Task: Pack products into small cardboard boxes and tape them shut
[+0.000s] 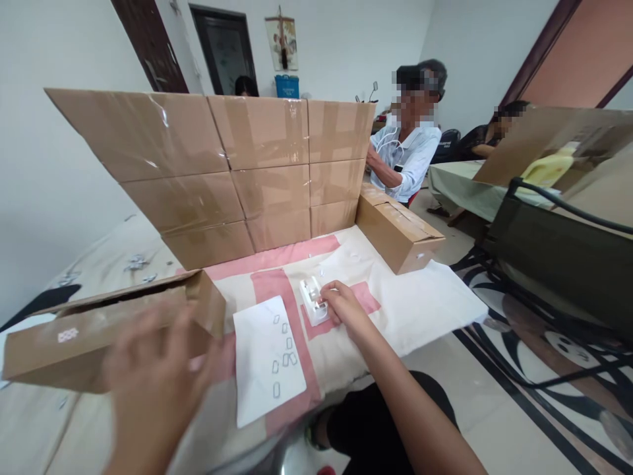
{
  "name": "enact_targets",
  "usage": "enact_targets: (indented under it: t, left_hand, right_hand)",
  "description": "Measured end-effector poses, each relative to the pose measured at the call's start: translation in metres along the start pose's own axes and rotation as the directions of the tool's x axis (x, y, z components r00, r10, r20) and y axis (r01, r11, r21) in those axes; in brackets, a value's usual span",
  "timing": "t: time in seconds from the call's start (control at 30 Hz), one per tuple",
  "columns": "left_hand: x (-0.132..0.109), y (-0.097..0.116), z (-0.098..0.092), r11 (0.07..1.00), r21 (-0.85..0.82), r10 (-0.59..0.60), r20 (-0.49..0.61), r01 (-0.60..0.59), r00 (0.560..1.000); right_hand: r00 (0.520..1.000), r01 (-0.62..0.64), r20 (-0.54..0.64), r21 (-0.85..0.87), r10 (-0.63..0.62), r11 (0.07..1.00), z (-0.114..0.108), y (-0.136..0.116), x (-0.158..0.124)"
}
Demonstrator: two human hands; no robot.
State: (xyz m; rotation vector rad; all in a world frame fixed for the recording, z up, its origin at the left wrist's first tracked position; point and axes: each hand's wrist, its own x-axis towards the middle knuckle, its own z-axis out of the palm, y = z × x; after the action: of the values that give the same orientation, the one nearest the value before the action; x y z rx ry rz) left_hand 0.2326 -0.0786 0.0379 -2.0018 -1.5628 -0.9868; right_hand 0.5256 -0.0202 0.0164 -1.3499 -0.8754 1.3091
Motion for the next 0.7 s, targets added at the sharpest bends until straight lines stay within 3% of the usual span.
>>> enact_targets:
  t: [0.07, 0.17, 0.27, 0.33, 0.43, 0.6, 0.7]
  left_hand:
    - [0.003, 0.041, 0.019, 0.987, -0.100, 0.144, 0.206, -0.125, 0.968]
    - [0.021, 0.082, 0.060, 0.972, -0.220, 0.192, 0.514, -0.087, 0.836]
    - [0.045, 0.094, 0.099, 0.946, -0.325, 0.253, 0.712, -0.013, 0.655]
    - [0.059, 0.095, 0.116, 0.927, -0.374, 0.299, 0.766, 0.017, 0.569]
    - [0.073, 0.096, 0.125, 0.919, -0.394, 0.334, 0.775, -0.002, 0.536]
    - [0.083, 0.106, 0.116, 0.961, -0.274, 0.261, 0.839, -0.043, 0.477]
    - [0.084, 0.108, 0.111, 0.968, -0.248, 0.240, 0.848, -0.045, 0.472]
  right_hand:
    - [1.000, -0.001, 0.000, 0.029, 0.001, 1.000, 0.002, 0.000, 0.000]
    - [1.000, -0.006, 0.018, 0.043, 0.005, 0.999, 0.002, -0.001, -0.001]
    - [0.999, -0.014, 0.053, 0.087, 0.009, 0.996, 0.000, -0.002, -0.004]
    - [0.998, -0.020, 0.069, 0.137, 0.011, 0.990, -0.002, -0.002, -0.006]
    - [0.995, -0.027, 0.094, 0.197, 0.008, 0.980, -0.004, -0.001, -0.007]
    - [0.995, -0.004, 0.100, 0.243, -0.021, 0.970, -0.005, -0.001, -0.010]
    - [0.993, 0.024, 0.110, 0.252, -0.053, 0.967, -0.006, -0.007, -0.017]
